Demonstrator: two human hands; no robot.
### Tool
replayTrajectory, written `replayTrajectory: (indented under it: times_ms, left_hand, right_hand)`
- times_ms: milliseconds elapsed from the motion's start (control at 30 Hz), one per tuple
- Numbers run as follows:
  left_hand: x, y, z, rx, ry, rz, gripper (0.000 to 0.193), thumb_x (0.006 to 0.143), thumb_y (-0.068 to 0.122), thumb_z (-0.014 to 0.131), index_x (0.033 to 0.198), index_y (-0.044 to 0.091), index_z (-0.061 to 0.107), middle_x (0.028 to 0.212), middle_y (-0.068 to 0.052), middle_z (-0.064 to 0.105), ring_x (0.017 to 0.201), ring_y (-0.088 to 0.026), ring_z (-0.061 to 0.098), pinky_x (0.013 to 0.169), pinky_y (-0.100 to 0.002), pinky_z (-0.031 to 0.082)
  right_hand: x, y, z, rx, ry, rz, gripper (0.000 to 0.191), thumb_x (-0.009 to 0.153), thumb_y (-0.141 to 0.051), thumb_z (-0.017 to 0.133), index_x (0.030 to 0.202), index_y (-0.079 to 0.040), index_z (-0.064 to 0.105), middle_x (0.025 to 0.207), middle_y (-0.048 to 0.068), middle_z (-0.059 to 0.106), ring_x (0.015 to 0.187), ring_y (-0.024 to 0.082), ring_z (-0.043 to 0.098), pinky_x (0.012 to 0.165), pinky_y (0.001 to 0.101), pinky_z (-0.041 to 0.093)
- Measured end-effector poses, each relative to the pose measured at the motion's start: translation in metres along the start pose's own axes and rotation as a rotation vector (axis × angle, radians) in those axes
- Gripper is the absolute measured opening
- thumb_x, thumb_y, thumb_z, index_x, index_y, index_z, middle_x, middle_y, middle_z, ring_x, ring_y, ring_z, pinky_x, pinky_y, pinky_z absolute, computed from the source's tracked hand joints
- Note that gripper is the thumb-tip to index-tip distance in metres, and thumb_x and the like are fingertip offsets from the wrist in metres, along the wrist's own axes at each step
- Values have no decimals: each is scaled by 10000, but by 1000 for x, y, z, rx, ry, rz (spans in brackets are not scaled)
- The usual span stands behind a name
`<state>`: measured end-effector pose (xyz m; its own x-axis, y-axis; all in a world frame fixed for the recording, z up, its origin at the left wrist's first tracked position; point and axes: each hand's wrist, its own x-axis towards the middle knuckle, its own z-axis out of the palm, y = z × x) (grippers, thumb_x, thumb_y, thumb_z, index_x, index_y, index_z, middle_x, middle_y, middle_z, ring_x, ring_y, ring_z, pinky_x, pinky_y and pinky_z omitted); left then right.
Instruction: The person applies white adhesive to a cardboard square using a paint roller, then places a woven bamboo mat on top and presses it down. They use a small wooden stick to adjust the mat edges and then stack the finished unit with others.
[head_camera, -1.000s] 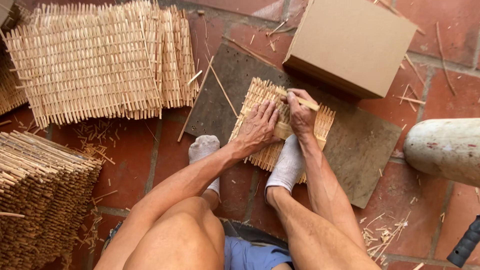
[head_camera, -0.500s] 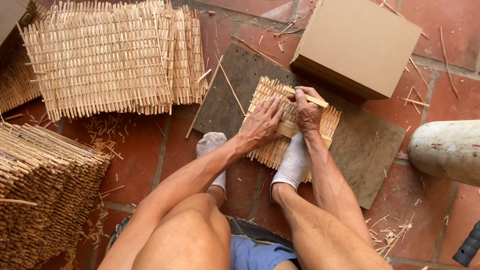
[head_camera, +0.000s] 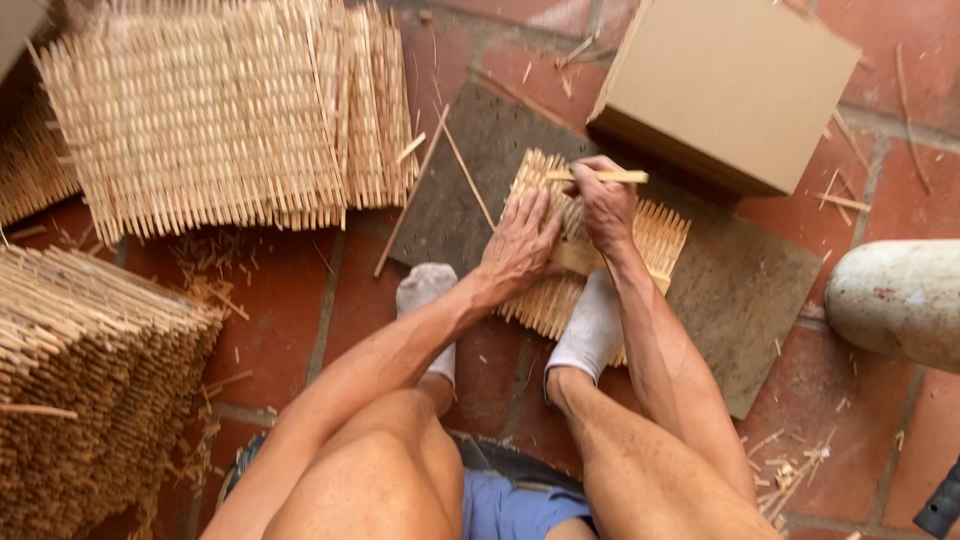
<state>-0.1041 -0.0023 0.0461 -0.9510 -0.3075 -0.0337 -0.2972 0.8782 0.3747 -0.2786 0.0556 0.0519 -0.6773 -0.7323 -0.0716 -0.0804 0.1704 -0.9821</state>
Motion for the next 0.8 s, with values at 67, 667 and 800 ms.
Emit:
replayTrajectory:
  times_ms: [67, 667, 800]
  left_hand:
    - [-2, -6, -3, -38, 58, 13, 958, 800, 543, 781, 1495, -2, 410, 1594, -321, 291, 1503, -450, 254, 1245, -534, 192]
    - [3, -16, 2, -36, -61, -84, 1006, 795, 635, 744, 1479, -8, 380, 1603, -299, 261, 1503, -417, 243, 1237, -548, 178]
    - [1, -15, 2, -57, -57, -81, 1001, 771, 627, 758, 1468, 8, 394, 1594, -300, 272, 1492, -424, 255, 1222, -556, 192]
  right_hand:
    - [10, -5, -10, 35, 75, 32, 234, 1047, -202, 623, 979, -2, 724, 829, 106, 738, 692, 143, 687, 606, 295, 583]
    - [6, 10, 25, -80, 41, -58, 217, 1048, -237, 635, 1077, -43, 726, 890, 64, 781, 821, 122, 753, 713, 286, 618]
    - [4, 14, 26, 28, 82, -94, 210, 1059, -228, 648, 1043, -31, 720, 873, 80, 764, 801, 137, 739, 708, 306, 616]
